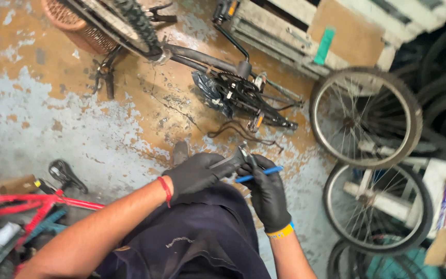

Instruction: Removing and disassembling a bicycle crankset and chain using various hand tools in a workshop.

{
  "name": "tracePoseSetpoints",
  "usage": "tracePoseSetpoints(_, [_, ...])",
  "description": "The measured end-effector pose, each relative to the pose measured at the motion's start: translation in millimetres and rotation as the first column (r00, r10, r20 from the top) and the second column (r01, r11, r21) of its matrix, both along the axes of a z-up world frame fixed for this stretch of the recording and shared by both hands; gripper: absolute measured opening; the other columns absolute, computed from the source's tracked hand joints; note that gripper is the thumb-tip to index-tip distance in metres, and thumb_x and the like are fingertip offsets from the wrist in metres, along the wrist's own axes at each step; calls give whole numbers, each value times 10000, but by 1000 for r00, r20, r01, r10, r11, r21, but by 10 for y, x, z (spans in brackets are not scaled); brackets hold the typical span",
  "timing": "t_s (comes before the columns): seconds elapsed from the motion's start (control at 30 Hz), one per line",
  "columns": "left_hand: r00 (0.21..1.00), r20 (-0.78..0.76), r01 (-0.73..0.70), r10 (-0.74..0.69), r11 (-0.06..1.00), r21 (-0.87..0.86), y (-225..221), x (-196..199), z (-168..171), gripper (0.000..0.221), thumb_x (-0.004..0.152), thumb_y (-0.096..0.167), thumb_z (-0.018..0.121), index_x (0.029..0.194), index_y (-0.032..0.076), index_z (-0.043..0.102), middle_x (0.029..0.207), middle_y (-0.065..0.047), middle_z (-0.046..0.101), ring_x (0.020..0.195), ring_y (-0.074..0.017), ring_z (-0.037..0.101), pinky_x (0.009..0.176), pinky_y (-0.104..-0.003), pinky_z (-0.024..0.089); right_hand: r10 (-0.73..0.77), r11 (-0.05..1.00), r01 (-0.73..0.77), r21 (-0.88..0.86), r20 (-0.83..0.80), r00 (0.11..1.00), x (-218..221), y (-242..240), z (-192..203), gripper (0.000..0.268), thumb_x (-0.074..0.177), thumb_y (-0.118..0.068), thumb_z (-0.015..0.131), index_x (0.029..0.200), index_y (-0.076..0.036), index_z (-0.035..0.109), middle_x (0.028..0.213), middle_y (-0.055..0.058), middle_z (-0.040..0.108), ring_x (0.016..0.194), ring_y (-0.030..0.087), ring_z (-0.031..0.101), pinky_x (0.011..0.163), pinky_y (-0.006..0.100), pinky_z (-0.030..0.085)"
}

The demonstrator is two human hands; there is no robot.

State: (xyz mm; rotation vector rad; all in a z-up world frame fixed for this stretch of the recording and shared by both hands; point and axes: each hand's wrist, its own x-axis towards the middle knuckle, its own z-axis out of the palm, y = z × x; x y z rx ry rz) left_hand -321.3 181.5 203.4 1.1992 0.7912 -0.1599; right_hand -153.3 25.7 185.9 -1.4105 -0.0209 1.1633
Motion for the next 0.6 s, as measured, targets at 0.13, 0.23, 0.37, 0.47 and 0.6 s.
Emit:
tracePoseSetpoints(0.13, [976,-11,-201,219,915,351,75,-312,389,393,994,503,596,840,160,711,703,-107,737,845,-342,757,834,-402,582,343,939,-341,-48,55,938,170,417,-159,462,945,-45,698,1391,-44,576,1244,225,708,1136,349,719,925,444,623])
tracePoseSetpoints(0.23, [958,-71,-202,277,832,517,58,-700,549,407,1009,529,565,815,193,688,696,-63,754,847,-318,761,836,-388,586,562,822,-559,-104,297,772,141,645,-279,654,891,-46,785,1487,-74,518,1364,183,651,1221,299,656,1017,428,559])
tracePoseSetpoints(0.37, [956,0,-205,292,673,711,80,-1106,253,361,1004,513,604,960,177,728,866,-83,780,976,-317,743,915,-405,576,608,615,-783,-94,689,395,-332,1191,277,753,771,-168,934,1432,-85,581,1457,147,597,1368,350,572,1112,463,495])
tracePoseSetpoints(0.47, [948,29,-200,317,522,829,153,-1531,-76,365,1000,501,634,1070,165,758,994,-98,799,1072,-316,730,974,-418,567,507,471,-880,-61,835,213,-927,1542,201,742,732,-88,964,1398,-38,639,1335,192,646,1263,363,636,979,423,574])
tracePoseSetpoints(0.6, [889,106,-262,445,307,915,518,-2018,-185,393,1025,511,616,1077,152,768,1018,-108,797,1062,-322,732,993,-444,553,731,186,-980,-68,676,92,-1674,2114,-179,289,905,-230,814,1160,-98,789,1135,106,777,1127,270,727,941,396,593])
